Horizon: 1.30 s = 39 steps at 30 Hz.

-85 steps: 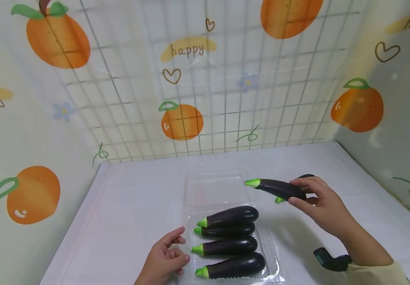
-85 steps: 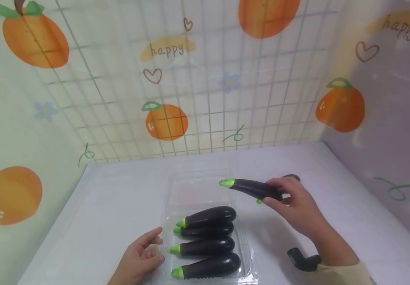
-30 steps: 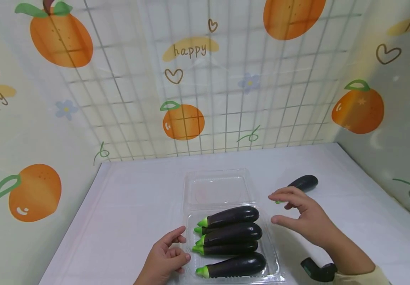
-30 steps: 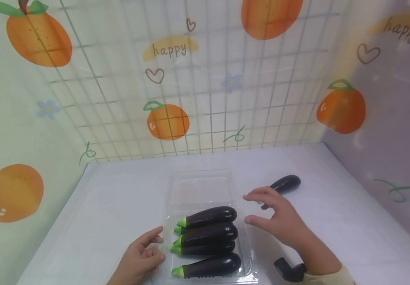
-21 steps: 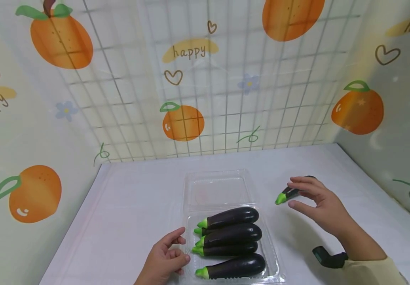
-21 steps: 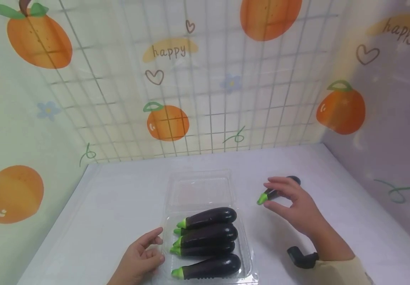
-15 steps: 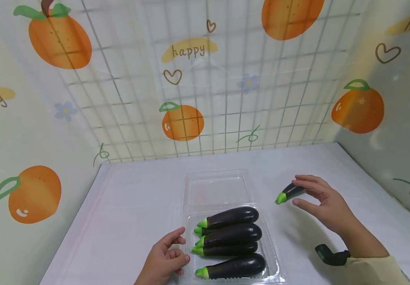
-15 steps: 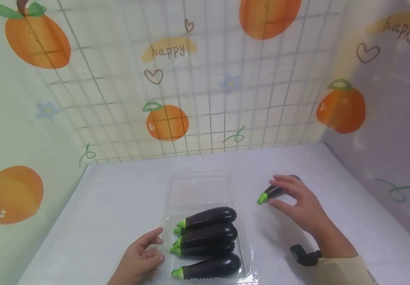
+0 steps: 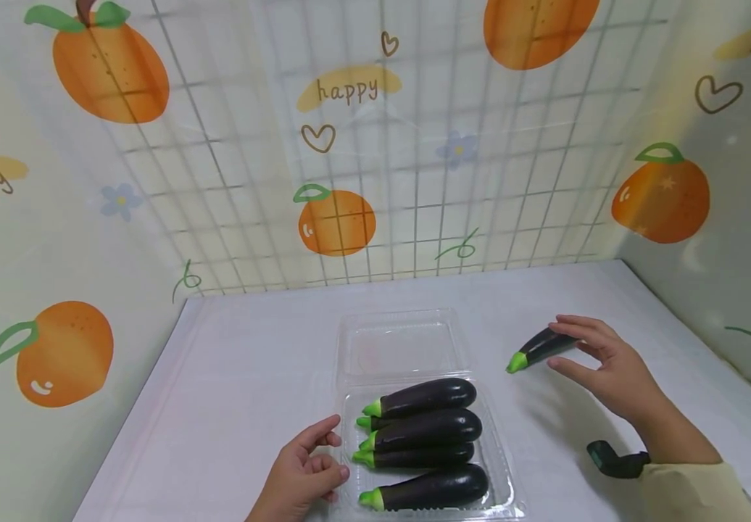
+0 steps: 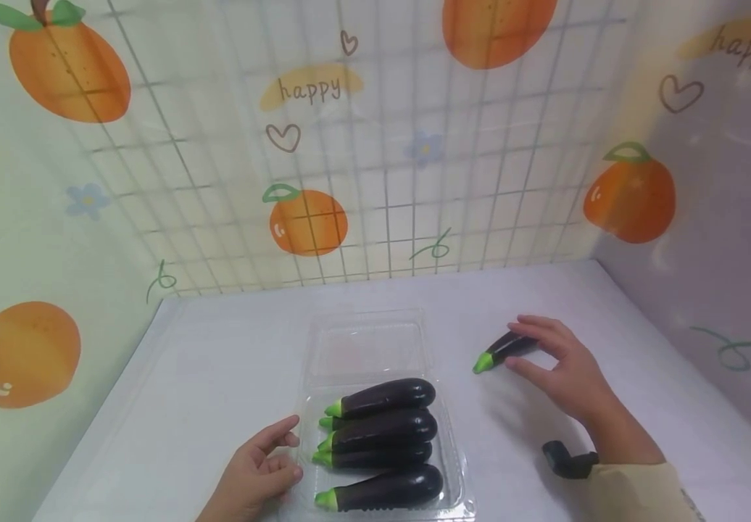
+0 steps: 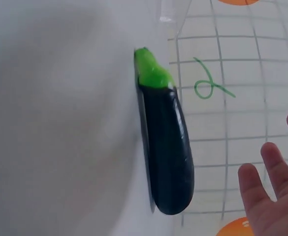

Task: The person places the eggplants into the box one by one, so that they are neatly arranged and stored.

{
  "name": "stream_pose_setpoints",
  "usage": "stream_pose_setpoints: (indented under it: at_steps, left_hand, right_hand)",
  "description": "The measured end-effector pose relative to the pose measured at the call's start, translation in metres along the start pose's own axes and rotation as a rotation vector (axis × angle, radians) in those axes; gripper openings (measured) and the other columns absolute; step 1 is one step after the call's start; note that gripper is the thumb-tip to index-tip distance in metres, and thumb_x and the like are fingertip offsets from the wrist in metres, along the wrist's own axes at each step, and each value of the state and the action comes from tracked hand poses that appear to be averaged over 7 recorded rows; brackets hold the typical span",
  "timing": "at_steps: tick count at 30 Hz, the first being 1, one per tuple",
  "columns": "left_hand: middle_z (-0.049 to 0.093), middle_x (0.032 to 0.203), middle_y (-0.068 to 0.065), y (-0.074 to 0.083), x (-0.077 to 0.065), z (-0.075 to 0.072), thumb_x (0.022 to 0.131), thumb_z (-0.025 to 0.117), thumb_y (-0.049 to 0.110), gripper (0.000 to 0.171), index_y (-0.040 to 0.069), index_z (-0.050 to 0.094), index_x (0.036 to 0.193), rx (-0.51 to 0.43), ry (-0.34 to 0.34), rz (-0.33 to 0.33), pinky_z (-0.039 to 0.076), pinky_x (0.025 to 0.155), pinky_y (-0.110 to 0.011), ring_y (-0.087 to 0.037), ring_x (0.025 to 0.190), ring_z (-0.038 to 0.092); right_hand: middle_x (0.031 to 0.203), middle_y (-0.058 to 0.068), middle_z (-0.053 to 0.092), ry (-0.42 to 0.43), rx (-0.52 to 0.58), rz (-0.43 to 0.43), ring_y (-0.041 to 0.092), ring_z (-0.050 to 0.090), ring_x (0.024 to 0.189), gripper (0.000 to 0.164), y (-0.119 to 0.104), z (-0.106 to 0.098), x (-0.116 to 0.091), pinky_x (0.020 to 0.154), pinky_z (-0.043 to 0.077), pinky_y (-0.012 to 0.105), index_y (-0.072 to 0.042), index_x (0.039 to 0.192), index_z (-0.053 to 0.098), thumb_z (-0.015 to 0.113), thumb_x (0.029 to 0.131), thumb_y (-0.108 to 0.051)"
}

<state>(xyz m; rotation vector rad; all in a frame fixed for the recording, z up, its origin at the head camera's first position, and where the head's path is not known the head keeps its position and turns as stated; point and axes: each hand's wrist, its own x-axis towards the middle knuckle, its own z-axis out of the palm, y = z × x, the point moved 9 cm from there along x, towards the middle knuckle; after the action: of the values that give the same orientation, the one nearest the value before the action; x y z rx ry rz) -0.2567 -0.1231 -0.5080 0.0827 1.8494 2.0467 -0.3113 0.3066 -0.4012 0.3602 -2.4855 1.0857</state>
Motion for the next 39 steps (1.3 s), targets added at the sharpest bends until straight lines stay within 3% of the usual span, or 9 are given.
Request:
stream_pose_setpoints:
  at_steps: [2, 6, 9, 11, 13, 16, 24, 29, 39]
  left_hand:
    - [0.051, 0.118, -0.008, 0.0, 0.0, 0.0, 0.086, 0.077, 0.004, 0.077, 0.0, 0.039, 0.153, -0.002, -0.007, 0.005, 0.055, 0.06, -0.021, -0.005, 0.072, 0.058]
    - [0.05, 0.119, -0.008, -0.001, 0.0, 0.001, 0.086, 0.076, 0.003, 0.078, -0.001, 0.038, 0.154, -0.003, -0.021, 0.014, 0.055, 0.059, -0.021, -0.003, 0.071, 0.058]
    - [0.051, 0.119, -0.009, -0.002, 0.001, 0.0, 0.086, 0.076, 0.003, 0.078, 0.0, 0.039, 0.154, -0.005, -0.018, 0.017, 0.055, 0.059, -0.022, -0.004, 0.071, 0.058]
    - [0.051, 0.119, -0.009, -0.002, 0.002, -0.001, 0.085, 0.077, 0.003, 0.077, 0.0, 0.04, 0.153, -0.008, -0.013, 0.017, 0.055, 0.059, -0.022, -0.004, 0.071, 0.058]
    - [0.051, 0.119, -0.009, -0.002, 0.003, -0.001, 0.085, 0.077, 0.003, 0.077, 0.001, 0.04, 0.153, -0.011, -0.013, 0.016, 0.055, 0.059, -0.022, -0.005, 0.071, 0.058]
    - [0.051, 0.118, -0.007, -0.003, 0.003, -0.001, 0.085, 0.077, 0.003, 0.078, 0.0, 0.04, 0.153, -0.016, -0.019, 0.013, 0.054, 0.059, -0.022, -0.005, 0.071, 0.057]
    - [0.051, 0.118, -0.008, -0.002, 0.002, -0.001, 0.085, 0.077, 0.003, 0.078, 0.0, 0.039, 0.153, -0.016, -0.019, 0.022, 0.054, 0.058, -0.022, -0.004, 0.07, 0.056]
    - [0.05, 0.119, -0.009, -0.001, 0.002, -0.003, 0.085, 0.077, 0.003, 0.078, 0.0, 0.039, 0.153, -0.007, -0.016, 0.023, 0.054, 0.059, -0.021, -0.003, 0.069, 0.056]
    - [0.05, 0.117, -0.004, 0.0, 0.001, -0.002, 0.086, 0.076, 0.003, 0.078, -0.001, 0.038, 0.154, -0.025, -0.027, 0.016, 0.054, 0.058, -0.021, -0.003, 0.071, 0.057]
  right_hand:
    - [0.137, -0.028, 0.046, -0.001, -0.012, 0.011, -0.023, 0.033, 0.123, 0.05, 0.005, -0.001, 0.001, 0.091, 0.032, -0.005, -0.011, 0.133, 0.066, 0.082, 0.086, -0.015]
    - [0.144, -0.001, 0.049, -0.013, -0.036, 0.046, -0.025, 0.029, 0.122, 0.053, 0.017, -0.003, 0.002, 0.089, 0.029, -0.007, -0.011, 0.136, 0.064, 0.081, 0.087, -0.019]
    - [0.151, 0.018, 0.042, -0.037, -0.064, 0.084, -0.006, 0.032, 0.138, 0.056, 0.03, -0.005, 0.006, 0.09, 0.024, -0.007, -0.009, 0.14, 0.059, 0.079, 0.09, -0.024]
    - [0.157, 0.023, 0.034, -0.066, -0.08, 0.119, 0.019, 0.03, 0.148, 0.06, 0.04, -0.005, 0.009, 0.11, 0.031, 0.008, -0.008, 0.144, 0.055, 0.077, 0.092, -0.027]
    - [0.16, 0.027, 0.026, -0.104, -0.089, 0.159, 0.044, 0.026, 0.147, 0.064, 0.05, -0.004, 0.012, 0.121, 0.034, 0.038, -0.007, 0.147, 0.05, 0.075, 0.093, -0.029]
    - [0.162, 0.03, 0.019, -0.156, -0.089, 0.206, 0.057, 0.021, 0.143, 0.069, 0.063, -0.001, 0.014, 0.103, 0.03, 0.075, -0.005, 0.151, 0.044, 0.074, 0.094, -0.031]
    - [0.165, 0.031, 0.011, -0.251, -0.137, 0.254, 0.06, 0.018, 0.143, 0.077, 0.08, 0.008, 0.023, 0.103, 0.029, 0.079, -0.008, 0.156, 0.036, 0.071, 0.095, -0.037]
    - [0.164, 0.033, 0.009, -0.31, -0.14, 0.281, 0.06, 0.015, 0.145, 0.071, 0.092, 0.018, 0.028, 0.105, 0.027, 0.079, -0.005, 0.157, 0.033, 0.064, 0.1, -0.034]
    - [0.156, 0.035, 0.026, -0.367, -0.246, 0.275, 0.062, 0.022, 0.14, 0.058, 0.101, 0.029, 0.038, 0.105, 0.025, 0.079, -0.003, 0.15, 0.045, 0.064, 0.096, -0.013]
